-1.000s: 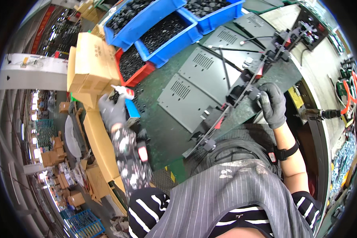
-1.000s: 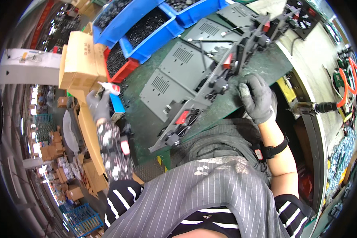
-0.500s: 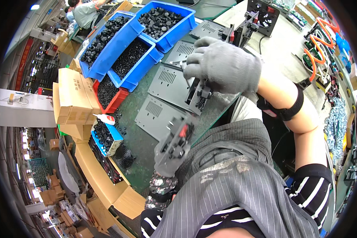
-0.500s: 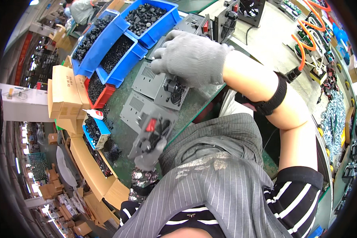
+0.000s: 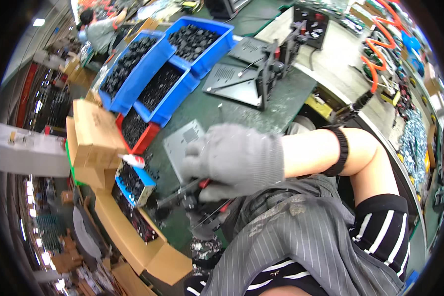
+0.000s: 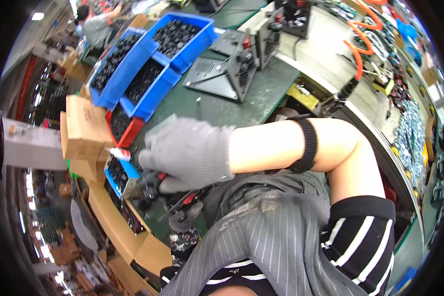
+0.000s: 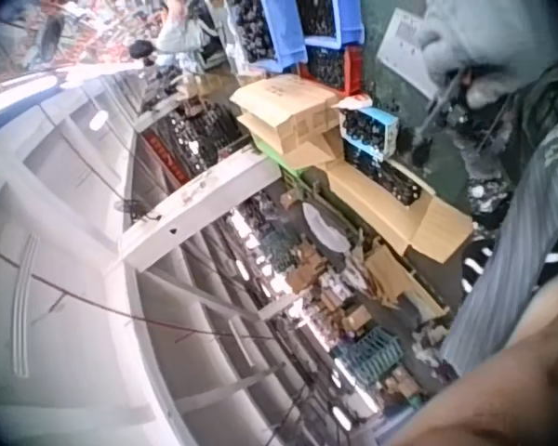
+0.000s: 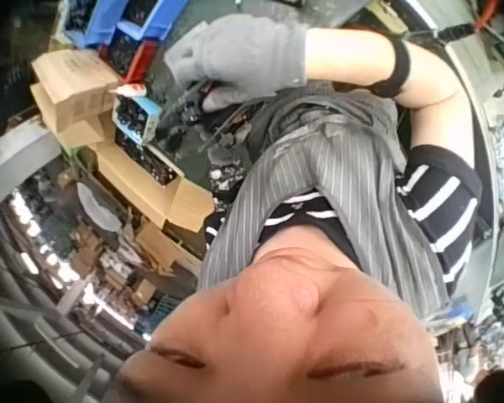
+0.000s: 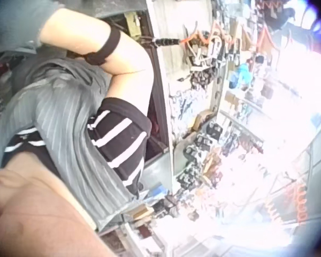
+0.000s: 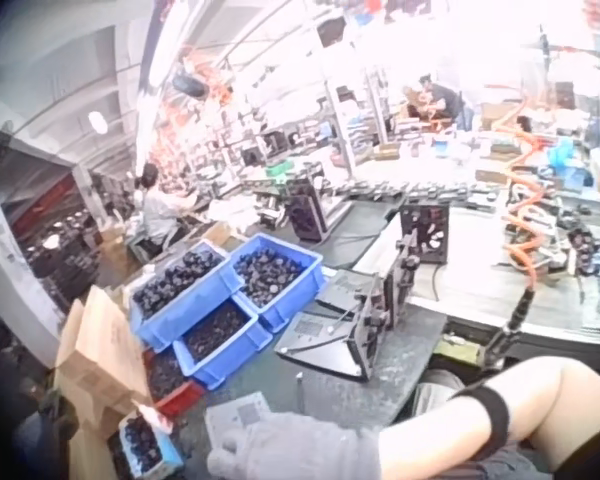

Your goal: Apply adhesive to an electronic housing and assemble circuit boards and wiring into a power supply unit.

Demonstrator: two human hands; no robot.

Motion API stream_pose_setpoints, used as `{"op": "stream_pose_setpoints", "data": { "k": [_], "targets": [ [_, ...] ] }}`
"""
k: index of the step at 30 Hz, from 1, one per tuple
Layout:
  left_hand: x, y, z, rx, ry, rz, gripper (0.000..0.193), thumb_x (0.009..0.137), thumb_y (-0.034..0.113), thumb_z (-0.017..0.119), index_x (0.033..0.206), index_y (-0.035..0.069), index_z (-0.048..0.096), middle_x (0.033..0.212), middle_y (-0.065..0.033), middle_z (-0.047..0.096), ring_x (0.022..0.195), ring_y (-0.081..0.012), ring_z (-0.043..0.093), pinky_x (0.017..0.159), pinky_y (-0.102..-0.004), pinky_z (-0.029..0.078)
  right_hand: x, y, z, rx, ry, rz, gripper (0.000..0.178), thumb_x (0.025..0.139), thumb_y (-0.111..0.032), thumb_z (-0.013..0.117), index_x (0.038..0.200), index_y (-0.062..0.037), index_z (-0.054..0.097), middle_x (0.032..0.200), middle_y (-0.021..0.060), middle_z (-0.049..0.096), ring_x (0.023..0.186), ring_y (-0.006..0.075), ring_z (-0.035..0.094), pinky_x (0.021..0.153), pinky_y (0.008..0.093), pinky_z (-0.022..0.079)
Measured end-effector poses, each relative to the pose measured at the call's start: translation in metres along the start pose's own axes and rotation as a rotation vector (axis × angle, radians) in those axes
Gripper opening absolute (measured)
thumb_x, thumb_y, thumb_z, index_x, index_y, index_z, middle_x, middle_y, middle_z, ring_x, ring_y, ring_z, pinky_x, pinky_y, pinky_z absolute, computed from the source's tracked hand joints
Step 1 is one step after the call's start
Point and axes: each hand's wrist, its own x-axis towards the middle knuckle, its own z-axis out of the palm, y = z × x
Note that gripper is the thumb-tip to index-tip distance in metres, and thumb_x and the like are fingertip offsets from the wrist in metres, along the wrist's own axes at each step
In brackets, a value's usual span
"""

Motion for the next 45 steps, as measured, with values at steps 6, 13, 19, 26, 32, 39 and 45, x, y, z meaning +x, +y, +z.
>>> {"op": "stream_pose_setpoints", "data": {
  "k": [6, 13, 19, 26, 32, 39, 45],
  "targets": [
    [0.053, 0.000, -0.005, 0.309, -0.097, 0.658, 0.059, 0.071, 0.023, 0.077, 0.122, 0.007, 0.053, 0.119, -0.0107, 0.058, 0.109, -0.0243, 0.057, 0.094, -0.0376, 0.046, -0.021, 0.004, 0.010, 0.095, -0.100, -0.049, 0.057, 0.066, -0.044, 0.075, 0.105, -0.0064, 0.059, 0.101, 0.0150, 0.060, 0.095, 0.0344, 0.060, 0.076, 0.0430, 0.050],
    [0.125, 0.093, 0.039, -0.128, -0.076, 0.505, 0.063, 0.071, 0.020, 0.078, 0.126, 0.007, 0.051, 0.119, -0.0093, 0.057, 0.109, -0.0238, 0.057, 0.093, -0.0350, 0.046, -0.021, -0.011, 0.002, -0.081, -0.262, 0.005, 0.056, 0.060, -0.033, 0.080, 0.101, -0.0036, 0.057, 0.098, 0.0117, 0.056, 0.093, 0.0291, 0.059, 0.075, 0.0370, 0.050],
    [0.157, 0.159, 0.049, -0.410, 0.102, 0.275, 0.066, 0.070, 0.017, 0.078, 0.129, 0.006, 0.049, 0.119, -0.0081, 0.057, 0.109, -0.0233, 0.056, 0.093, -0.0327, 0.046, -0.030, -0.007, -0.077, -0.512, 0.360, -0.081, 0.042, 0.065, -0.032, 0.069, 0.099, -0.0095, 0.059, 0.089, 0.0071, 0.054, 0.077, 0.0223, 0.058, 0.058, 0.0360, 0.040],
    [0.243, 0.239, 0.132, 0.741, 0.254, 0.859, 0.073, 0.080, 0.021, 0.070, 0.139, 0.002, 0.030, 0.135, -0.0163, 0.040, 0.124, -0.0288, 0.042, 0.107, -0.0403, 0.032, -0.027, 0.054, -0.206, -0.875, 0.557, 0.251, 0.049, 0.062, -0.045, 0.076, 0.095, -0.0101, 0.063, 0.091, 0.0100, 0.059, 0.080, 0.0292, 0.064, 0.067, 0.0429, 0.050],
    [0.244, 0.144, 0.124, 0.578, 0.198, 0.676, 0.078, 0.078, 0.012, 0.065, 0.143, 0.004, 0.022, 0.140, -0.0185, 0.035, 0.130, -0.0308, 0.036, 0.109, -0.0416, 0.026, -0.064, 0.168, -0.276, -0.939, 0.460, 0.688, 0.054, 0.061, -0.035, 0.074, 0.107, -0.0102, 0.059, 0.103, 0.0162, 0.058, 0.092, 0.0353, 0.061, 0.080, 0.0420, 0.050],
    [0.204, 0.042, 0.070, 0.565, 0.195, 0.254, 0.072, 0.075, 0.008, 0.065, 0.137, 0.001, 0.030, 0.132, -0.0184, 0.042, 0.122, -0.0315, 0.044, 0.104, -0.0413, 0.036, -0.115, 0.278, -0.274, -0.817, 0.290, 1.098, 0.056, 0.062, -0.034, 0.072, 0.107, -0.0036, 0.060, 0.110, 0.0216, 0.059, 0.102, 0.0353, 0.060, 0.084, 0.0420, 0.050],
    [0.209, 0.025, 0.062, 0.532, 0.089, 0.124, 0.068, 0.072, 0.008, 0.065, 0.133, 0.000, 0.037, 0.123, -0.0158, 0.046, 0.114, -0.0287, 0.049, 0.098, -0.0394, 0.041, -0.154, 0.303, -0.256, -0.495, 0.174, 1.053, 0.066, 0.059, -0.037, 0.076, 0.113, -0.0042, 0.059, 0.101, 0.0187, 0.063, 0.096, 0.0321, 0.061, 0.085, 0.0369, 0.048]
  ]
}}
